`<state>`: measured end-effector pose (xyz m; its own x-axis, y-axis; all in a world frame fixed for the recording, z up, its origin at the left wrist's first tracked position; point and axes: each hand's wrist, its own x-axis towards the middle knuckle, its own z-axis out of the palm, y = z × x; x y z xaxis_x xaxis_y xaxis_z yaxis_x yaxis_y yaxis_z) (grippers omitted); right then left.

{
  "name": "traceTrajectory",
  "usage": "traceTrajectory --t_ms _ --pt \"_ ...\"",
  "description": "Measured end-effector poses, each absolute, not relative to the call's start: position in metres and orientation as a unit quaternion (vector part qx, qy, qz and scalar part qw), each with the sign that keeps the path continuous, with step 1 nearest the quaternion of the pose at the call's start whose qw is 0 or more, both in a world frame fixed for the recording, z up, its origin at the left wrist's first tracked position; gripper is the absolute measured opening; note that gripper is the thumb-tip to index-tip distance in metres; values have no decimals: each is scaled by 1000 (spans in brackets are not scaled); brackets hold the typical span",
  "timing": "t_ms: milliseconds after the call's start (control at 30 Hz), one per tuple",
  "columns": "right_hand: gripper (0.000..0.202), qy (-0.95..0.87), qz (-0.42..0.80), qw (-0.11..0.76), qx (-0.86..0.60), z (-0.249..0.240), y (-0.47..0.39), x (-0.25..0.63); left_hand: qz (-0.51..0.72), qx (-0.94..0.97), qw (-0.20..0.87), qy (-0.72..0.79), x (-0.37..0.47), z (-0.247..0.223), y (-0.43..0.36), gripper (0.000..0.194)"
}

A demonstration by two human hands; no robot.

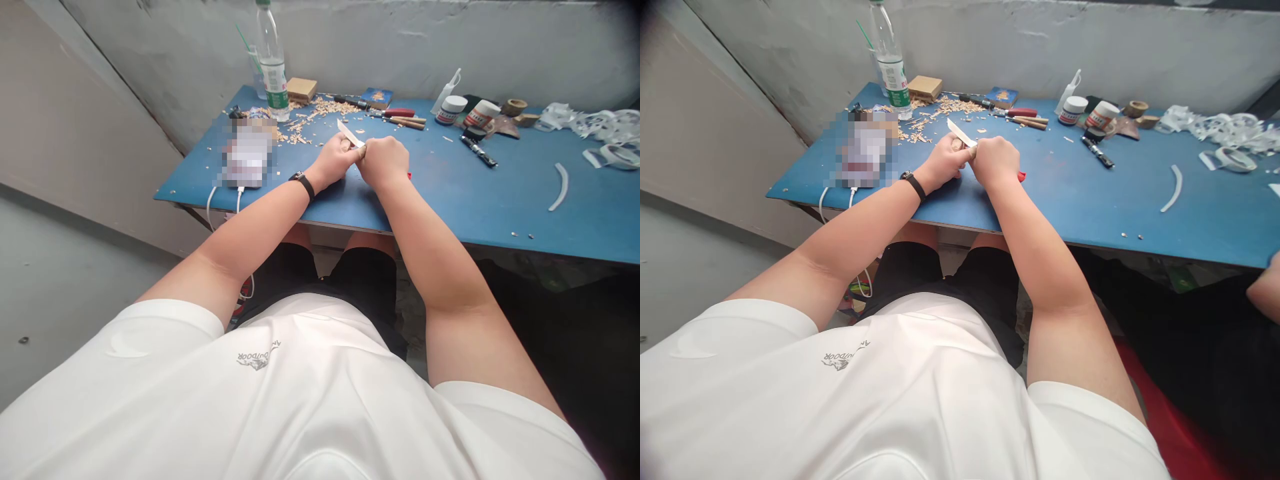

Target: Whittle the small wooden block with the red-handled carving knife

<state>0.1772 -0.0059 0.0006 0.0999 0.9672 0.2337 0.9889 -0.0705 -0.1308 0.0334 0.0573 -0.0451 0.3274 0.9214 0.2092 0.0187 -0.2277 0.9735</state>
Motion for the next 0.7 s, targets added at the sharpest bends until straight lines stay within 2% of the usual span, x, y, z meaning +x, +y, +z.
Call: traceTrajectory --t_ms 133,267,500,700 --pt "41 -686 -37 160 -709 0 -5 184 431 638 522 367 32 -43 61 37" --pt "41 -732 -3 153 -664 0 -7 197 398 671 527 337 26 -35 52 27" --pt "38 -705 -19 122 -698 5 -14 188 445 682 465 347 31 -36 44 45" --pt "42 -659 -29 148 -737 8 -11 182 452 640 486 386 35 -44 55 43"
